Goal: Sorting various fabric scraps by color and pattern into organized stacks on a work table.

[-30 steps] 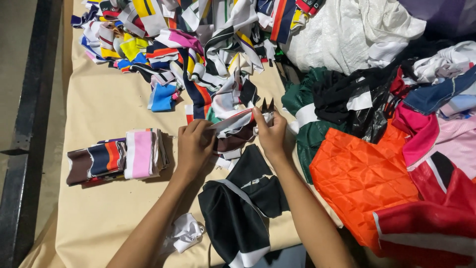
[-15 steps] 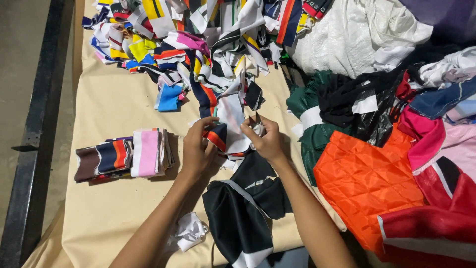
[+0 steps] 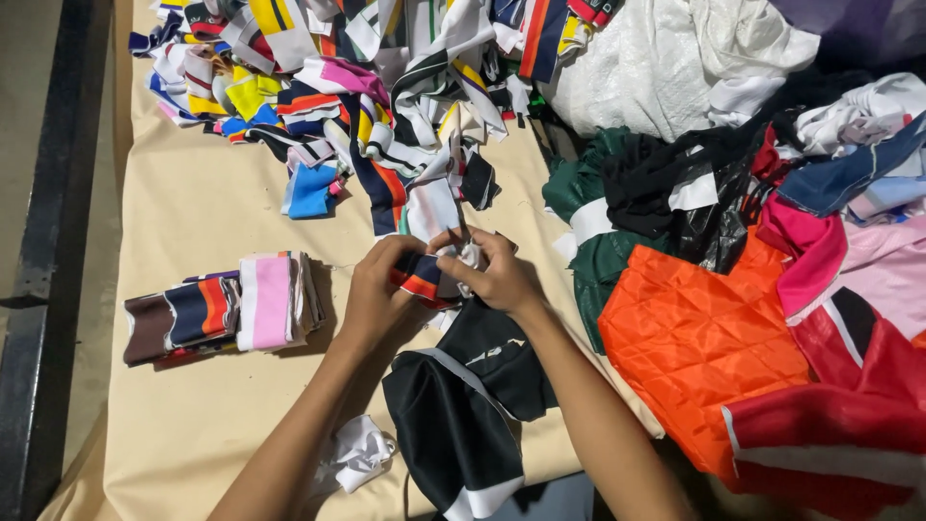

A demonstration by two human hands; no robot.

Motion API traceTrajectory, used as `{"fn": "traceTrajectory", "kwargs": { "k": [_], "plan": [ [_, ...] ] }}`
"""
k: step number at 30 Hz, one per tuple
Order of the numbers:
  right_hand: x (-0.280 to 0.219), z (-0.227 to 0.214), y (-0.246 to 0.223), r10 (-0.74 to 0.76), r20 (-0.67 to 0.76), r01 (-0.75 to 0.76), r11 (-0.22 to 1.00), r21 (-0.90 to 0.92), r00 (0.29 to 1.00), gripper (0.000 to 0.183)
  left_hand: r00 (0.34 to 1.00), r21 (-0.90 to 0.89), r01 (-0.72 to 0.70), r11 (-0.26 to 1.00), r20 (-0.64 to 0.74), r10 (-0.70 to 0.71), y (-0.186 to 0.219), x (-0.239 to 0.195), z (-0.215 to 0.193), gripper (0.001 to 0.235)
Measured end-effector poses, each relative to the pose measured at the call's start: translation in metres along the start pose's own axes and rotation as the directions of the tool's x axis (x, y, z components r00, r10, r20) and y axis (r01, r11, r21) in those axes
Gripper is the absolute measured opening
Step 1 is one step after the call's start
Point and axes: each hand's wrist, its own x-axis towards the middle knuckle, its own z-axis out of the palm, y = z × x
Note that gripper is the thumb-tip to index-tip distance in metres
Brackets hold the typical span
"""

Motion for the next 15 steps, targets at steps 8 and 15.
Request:
{"fn": "traceTrajectory", "kwargs": {
  "k": [8,15],
  "plan": [
    [0.002,-0.004,0.027,0.06,-0.153,-0.056,0.998,0.029,0.986,0.012,0.999,0.01,-0.036,0.999,0.022,0.036,-0.004,0.0,0.002,0.037],
    [0.005,-0.005,0.039,0.035,-0.311,-0.063,0.995,-0.083,0.95,0.017,0.989,0.197,-0.1,0.975,0.126,0.076,0.002,0.002,0.004,0.025]
  ]
}}
